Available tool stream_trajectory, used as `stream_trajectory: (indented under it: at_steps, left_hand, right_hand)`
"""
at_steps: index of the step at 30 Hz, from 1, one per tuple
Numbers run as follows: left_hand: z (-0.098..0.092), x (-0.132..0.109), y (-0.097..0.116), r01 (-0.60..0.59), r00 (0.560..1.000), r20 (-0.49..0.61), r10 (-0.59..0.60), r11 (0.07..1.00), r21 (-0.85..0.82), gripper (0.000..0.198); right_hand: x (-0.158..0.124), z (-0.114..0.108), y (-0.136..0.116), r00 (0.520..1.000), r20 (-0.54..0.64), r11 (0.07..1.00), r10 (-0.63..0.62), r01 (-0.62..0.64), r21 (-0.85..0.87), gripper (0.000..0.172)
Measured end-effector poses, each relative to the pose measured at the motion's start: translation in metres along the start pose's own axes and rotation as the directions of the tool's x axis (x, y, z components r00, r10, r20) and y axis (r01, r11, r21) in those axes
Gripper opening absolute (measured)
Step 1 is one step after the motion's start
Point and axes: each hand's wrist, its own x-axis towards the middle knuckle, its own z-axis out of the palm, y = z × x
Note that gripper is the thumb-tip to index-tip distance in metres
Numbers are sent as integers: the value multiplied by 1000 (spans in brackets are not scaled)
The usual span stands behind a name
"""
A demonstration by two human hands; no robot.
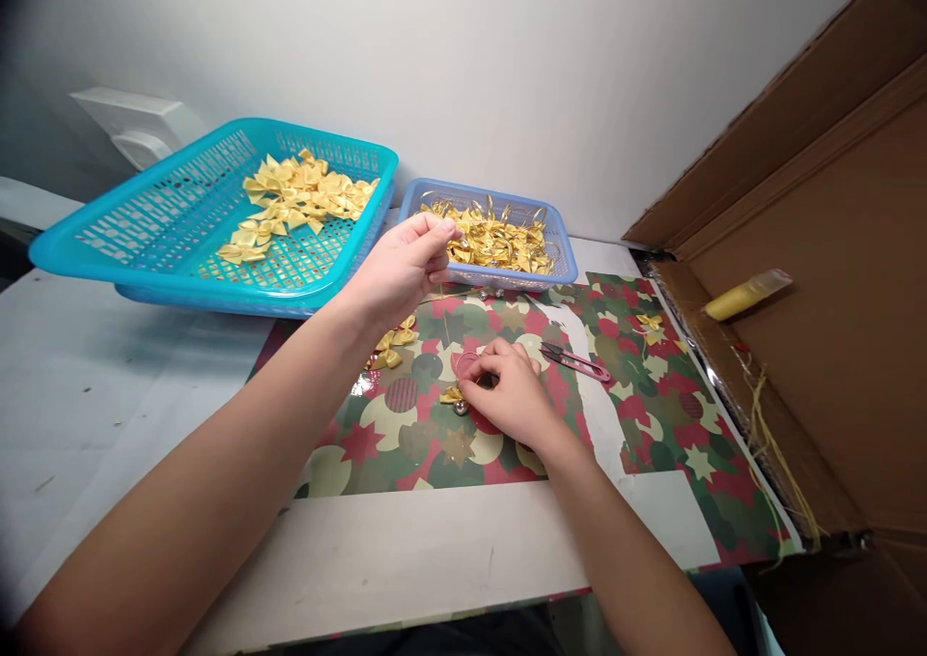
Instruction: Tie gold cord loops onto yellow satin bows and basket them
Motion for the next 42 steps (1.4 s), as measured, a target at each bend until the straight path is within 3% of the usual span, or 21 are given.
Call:
stream_trajectory:
  at_steps: [8, 22, 31, 42]
  left_hand:
    - [0, 1, -2, -11, 1000, 24, 12, 1000, -12, 32]
    - [2, -2, 12, -50, 998, -42, 47, 995, -87, 31]
    - [2, -2, 9, -50, 999, -10, 50, 996, -72, 30]
    - [3, -3, 10, -56, 998, -5, 56, 994, -94, 30]
  right_hand:
    - [0, 1, -3, 1000, -7, 1000, -5, 5, -5, 13]
    - [-1, -1, -7, 1000, 23, 1000, 21, -21, -7, 12]
    - [1, -2, -1, 999, 51, 1000, 15, -17, 24, 24]
    - [-1, -1, -4, 999, 46, 1000, 0, 0, 0, 13]
